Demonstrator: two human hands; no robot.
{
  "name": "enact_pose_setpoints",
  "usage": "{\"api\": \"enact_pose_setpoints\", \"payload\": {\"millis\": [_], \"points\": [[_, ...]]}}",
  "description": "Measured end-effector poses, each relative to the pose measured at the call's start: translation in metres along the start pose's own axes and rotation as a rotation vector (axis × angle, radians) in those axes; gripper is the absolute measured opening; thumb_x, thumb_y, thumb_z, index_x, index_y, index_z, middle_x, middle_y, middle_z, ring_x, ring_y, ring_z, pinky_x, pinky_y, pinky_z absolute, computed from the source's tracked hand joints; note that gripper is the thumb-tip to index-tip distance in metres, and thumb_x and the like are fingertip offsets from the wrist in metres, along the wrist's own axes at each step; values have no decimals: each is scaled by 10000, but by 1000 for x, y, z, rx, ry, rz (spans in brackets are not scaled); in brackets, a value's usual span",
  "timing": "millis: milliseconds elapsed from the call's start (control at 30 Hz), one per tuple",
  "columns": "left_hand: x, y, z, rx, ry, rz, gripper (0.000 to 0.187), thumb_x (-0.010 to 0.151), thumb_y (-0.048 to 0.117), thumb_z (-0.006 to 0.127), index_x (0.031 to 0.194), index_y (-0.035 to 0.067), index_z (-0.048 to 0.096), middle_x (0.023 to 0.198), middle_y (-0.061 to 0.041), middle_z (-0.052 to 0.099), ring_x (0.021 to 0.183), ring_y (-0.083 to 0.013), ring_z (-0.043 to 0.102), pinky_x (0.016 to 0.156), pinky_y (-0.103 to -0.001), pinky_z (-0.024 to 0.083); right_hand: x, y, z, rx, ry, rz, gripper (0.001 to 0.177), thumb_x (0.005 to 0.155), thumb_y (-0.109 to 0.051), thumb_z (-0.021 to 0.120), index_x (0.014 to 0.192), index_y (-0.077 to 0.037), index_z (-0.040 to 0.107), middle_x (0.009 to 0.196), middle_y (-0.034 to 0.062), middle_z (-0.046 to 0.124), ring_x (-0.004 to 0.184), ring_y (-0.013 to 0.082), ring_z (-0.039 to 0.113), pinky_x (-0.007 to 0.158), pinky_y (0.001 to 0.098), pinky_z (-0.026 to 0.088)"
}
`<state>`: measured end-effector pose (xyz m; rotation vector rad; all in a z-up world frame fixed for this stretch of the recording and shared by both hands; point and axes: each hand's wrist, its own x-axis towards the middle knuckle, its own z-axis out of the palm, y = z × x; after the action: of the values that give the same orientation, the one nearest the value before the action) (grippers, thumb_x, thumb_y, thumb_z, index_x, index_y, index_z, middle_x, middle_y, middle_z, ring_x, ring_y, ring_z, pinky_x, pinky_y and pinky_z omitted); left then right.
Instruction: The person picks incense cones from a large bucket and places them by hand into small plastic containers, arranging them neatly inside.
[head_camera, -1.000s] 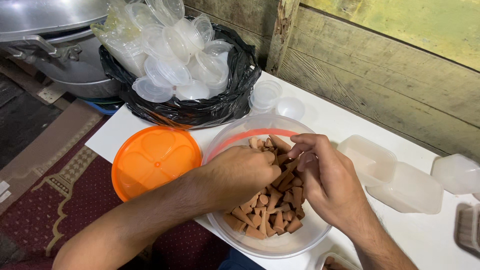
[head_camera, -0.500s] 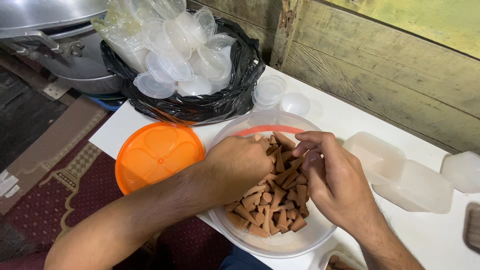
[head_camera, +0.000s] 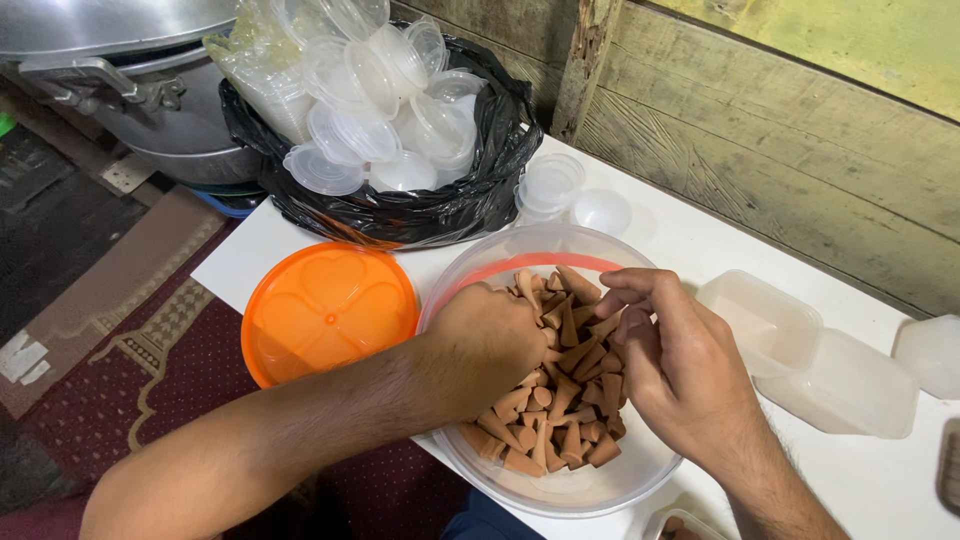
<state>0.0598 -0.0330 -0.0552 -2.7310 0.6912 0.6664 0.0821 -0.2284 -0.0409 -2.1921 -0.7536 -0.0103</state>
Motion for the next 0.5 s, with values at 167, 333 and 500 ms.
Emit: {"api": "enact_pose_setpoints", "payload": {"millis": [167, 333, 500], "points": [[3, 1, 2, 2, -23, 7, 193, 895, 178, 687, 1063, 266, 720, 1067, 1, 714, 1007, -243, 672, 787, -393, 548, 1, -2, -1, -21, -3, 3, 397, 877, 40, 420, 1219, -56, 596, 979, 44, 744, 764, 156, 676, 737, 301, 544], [-6, -11, -4, 13, 121, 19, 260, 761, 270, 868, 983, 257, 733, 1071, -34, 648, 869, -215, 692, 627, -391, 562, 0, 0, 0, -57, -3, -10, 361, 900, 14, 441, 1215, -61, 602, 972, 34, 754, 825, 167, 684, 779, 321, 541], [3, -16, 2, 44, 298, 11, 165, 821, 137, 744, 946, 243, 760, 1026, -41, 658, 815, -236, 704, 606, -400, 558, 0, 1, -1, -100, -3, -31, 367, 885, 10, 436, 1194, -81, 612, 990, 21, 761, 877, 194, 679, 790, 345, 529]]}}
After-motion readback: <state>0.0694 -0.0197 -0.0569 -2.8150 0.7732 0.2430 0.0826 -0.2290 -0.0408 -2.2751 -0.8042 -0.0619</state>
